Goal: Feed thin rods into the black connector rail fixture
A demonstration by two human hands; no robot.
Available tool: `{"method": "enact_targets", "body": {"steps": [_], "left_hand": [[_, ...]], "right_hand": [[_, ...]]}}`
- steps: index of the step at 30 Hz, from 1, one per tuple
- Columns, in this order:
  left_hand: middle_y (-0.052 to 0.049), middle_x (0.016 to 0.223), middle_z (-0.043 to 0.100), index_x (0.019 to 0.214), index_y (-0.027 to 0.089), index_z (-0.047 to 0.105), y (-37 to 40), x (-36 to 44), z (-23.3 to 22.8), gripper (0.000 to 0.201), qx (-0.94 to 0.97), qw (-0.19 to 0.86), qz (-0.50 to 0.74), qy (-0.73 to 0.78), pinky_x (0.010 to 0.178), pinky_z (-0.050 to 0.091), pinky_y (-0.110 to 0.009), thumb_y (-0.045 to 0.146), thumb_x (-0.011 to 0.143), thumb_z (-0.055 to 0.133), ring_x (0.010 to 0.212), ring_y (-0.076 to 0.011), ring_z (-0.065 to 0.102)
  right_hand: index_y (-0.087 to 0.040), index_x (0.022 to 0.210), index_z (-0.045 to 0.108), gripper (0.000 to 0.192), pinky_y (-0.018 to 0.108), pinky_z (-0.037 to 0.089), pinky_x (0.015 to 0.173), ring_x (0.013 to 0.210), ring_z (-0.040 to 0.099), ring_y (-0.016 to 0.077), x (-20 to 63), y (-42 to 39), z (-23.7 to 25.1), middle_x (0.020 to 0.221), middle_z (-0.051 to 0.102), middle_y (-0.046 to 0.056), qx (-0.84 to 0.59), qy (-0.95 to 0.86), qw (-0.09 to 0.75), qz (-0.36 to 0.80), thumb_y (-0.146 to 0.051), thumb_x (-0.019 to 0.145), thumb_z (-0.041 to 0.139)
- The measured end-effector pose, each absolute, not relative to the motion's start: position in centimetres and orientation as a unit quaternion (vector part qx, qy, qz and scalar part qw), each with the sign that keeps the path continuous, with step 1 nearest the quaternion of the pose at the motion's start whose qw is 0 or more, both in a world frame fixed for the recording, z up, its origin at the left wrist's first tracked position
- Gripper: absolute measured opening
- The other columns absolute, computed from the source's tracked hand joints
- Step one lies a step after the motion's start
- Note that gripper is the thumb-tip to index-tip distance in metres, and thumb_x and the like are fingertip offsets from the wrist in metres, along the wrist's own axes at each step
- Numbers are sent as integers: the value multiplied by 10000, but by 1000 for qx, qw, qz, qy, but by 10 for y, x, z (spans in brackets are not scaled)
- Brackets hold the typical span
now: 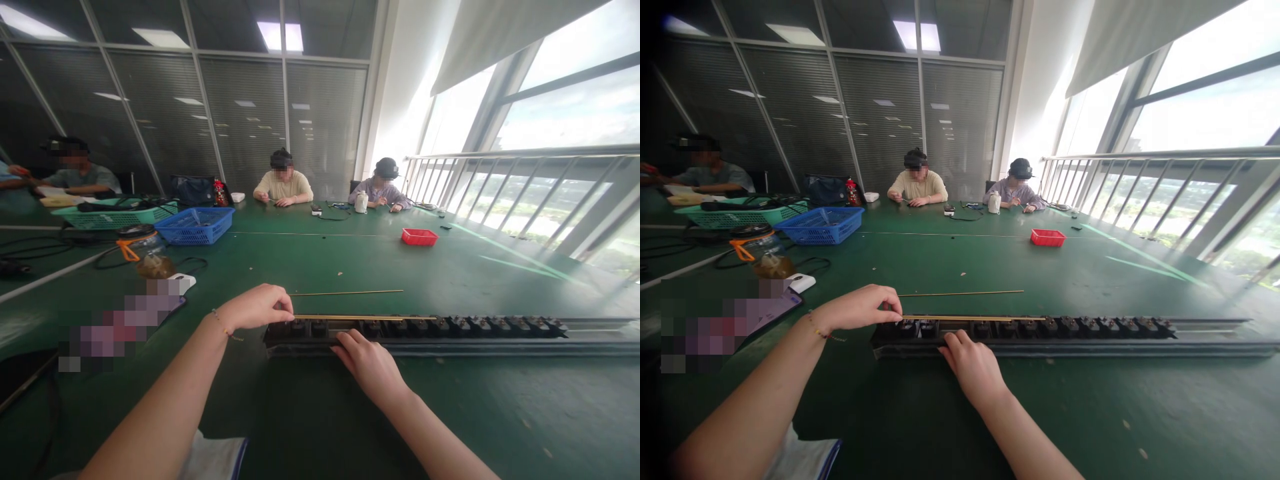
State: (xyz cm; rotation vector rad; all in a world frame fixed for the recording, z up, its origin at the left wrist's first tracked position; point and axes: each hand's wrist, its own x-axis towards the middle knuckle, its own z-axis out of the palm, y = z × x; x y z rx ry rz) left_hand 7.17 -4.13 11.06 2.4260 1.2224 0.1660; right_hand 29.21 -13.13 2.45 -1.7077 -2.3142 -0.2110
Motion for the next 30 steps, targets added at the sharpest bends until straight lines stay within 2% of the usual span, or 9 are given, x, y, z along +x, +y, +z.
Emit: {"method": "enact_targets", "body": {"steps": [7, 10, 15, 21, 30], "left_hand": [[19, 671, 652, 737, 205, 674, -39, 72, 117, 239, 870, 205, 73, 443, 532, 359, -193, 401, 689, 545, 604, -116, 558], [18, 721, 653, 743, 215, 677, -33, 70, 113, 230, 868, 133, 146, 455, 574, 363, -203, 392, 711, 534, 648, -122, 558], [13, 777, 646, 744, 231, 676, -8, 62, 80, 203, 856, 17, 185, 482, 587, 355, -220, 341, 753, 505, 680, -131, 557], [-6, 809, 641, 757, 227, 669, 13, 53, 34, 209, 851, 3, 141, 505, 611, 376, -226, 301, 778, 474, 724, -146, 570], [-37, 895, 612, 876, 205, 631, 16, 56, 14, 219, 818, -19, 165, 551, 683, 419, -254, 284, 802, 440, 791, -171, 571]], "right_hand": [[-227, 992, 544, 240, 200, 259, 431, 618, 587, 101, 292, -132, 24, 857, 591, 13, -591, -794, 126, -65, -342, 887, 361], [-225, 984, 548, 245, 201, 260, 429, 613, 587, 99, 292, -132, 24, 851, 589, 16, -592, -793, 126, -66, -345, 888, 357], [-224, 979, 550, 239, 199, 260, 427, 609, 588, 94, 292, -131, 23, 840, 590, 14, -590, -793, 134, -71, -342, 886, 364], [-224, 969, 547, 236, 205, 255, 423, 601, 587, 96, 292, -132, 21, 835, 589, 9, -590, -793, 132, -71, -346, 885, 364], [-223, 981, 543, 238, 205, 248, 424, 599, 583, 97, 292, -130, 22, 845, 591, 10, -588, -793, 139, -76, -344, 886, 361]]}}
